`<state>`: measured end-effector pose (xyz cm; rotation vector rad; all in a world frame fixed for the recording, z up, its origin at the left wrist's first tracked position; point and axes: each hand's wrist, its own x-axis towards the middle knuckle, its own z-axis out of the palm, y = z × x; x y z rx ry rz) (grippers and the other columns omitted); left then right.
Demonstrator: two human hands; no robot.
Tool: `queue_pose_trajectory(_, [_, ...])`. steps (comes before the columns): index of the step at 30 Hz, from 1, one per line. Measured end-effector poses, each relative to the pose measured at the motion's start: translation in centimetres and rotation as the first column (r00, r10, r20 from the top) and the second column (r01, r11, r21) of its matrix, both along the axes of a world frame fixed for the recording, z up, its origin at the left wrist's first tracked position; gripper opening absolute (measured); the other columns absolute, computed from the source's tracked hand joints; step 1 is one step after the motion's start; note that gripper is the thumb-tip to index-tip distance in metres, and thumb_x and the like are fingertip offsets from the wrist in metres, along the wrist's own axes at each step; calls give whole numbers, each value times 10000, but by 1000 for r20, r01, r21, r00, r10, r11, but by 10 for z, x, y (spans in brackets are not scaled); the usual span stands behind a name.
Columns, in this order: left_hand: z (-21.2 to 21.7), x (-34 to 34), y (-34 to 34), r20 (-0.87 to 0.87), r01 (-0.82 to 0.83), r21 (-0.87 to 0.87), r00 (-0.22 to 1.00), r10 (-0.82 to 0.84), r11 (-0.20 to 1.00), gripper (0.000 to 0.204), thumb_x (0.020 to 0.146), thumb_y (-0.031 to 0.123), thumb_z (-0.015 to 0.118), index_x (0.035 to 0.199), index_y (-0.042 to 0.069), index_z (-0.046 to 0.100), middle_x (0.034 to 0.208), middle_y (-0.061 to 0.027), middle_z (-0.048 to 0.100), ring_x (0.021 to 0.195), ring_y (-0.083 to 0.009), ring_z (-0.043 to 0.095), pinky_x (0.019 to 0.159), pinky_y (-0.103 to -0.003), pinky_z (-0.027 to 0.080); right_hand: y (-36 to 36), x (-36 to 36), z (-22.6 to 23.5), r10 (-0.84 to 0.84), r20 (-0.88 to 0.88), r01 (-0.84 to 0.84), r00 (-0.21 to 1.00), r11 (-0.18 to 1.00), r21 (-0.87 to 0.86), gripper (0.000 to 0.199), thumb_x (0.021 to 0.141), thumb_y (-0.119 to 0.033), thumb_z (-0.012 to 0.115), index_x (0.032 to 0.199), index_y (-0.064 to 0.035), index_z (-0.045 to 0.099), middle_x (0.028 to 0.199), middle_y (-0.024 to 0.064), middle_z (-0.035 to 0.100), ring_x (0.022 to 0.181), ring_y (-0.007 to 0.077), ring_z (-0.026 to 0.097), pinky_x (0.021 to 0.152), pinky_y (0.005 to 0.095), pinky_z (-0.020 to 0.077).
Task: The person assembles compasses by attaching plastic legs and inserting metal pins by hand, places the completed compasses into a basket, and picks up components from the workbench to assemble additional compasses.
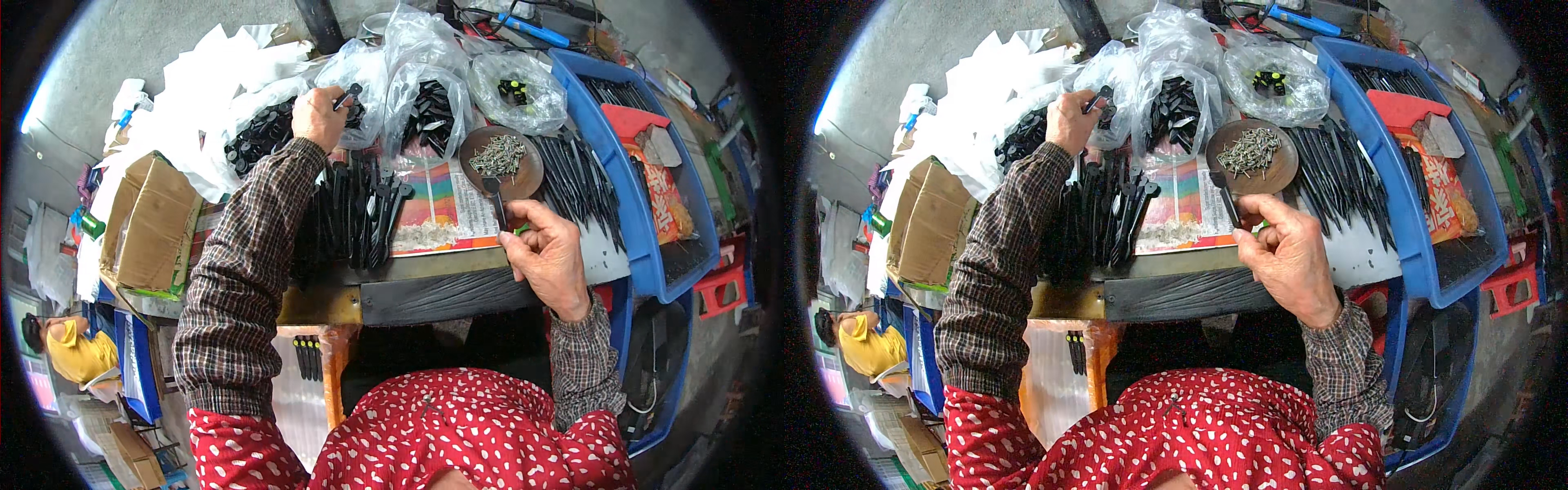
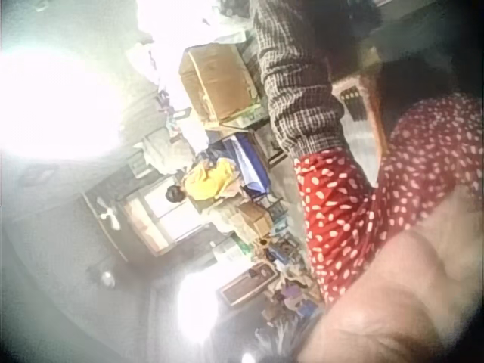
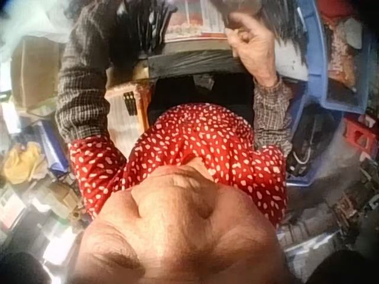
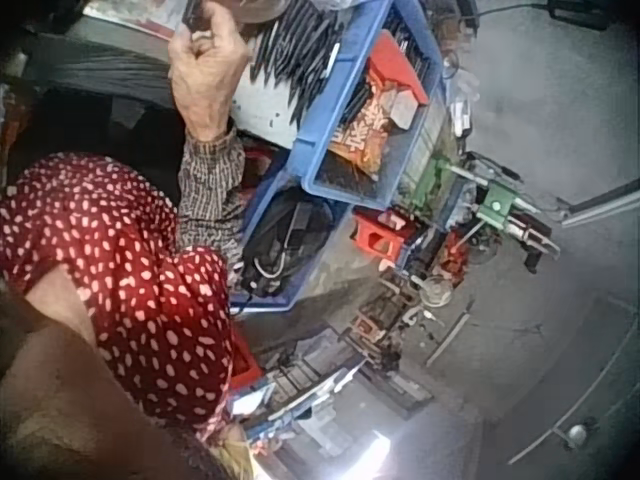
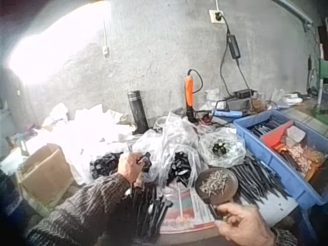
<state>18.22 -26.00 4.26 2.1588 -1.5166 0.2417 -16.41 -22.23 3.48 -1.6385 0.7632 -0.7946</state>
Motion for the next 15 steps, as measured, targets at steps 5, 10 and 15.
queue_pose_trajectory(5, [-7,8,1,-4,58,12,998,-58,998,156,740,169,694,861,70,690,764,-173,651,744,-328,641,691,-398,499,5,-3,-1,24,-24,-24,999,1000,-3,289,815,32,592,1094,80,536,844,67,608,520,16,524,430,173,409])
queue_pose_trajectory(10, [-9,8,0,-30,74,4,997,-74,997,164,720,162,711,844,57,691,758,-169,655,736,-318,645,683,-388,497,2,-4,-7,24,-32,-24,999,1000,0,289,812,27,599,1089,77,537,841,65,603,515,15,522,425,177,409])
queue_pose_trajectory(15, [-9,15,-6,4,108,-50,994,-108,993,182,725,148,720,818,0,668,728,-170,654,667,-264,650,636,-338,493,-2,0,-5,33,-52,-32,998,999,19,281,813,23,596,1083,76,538,844,66,603,502,21,521,415,182,411])
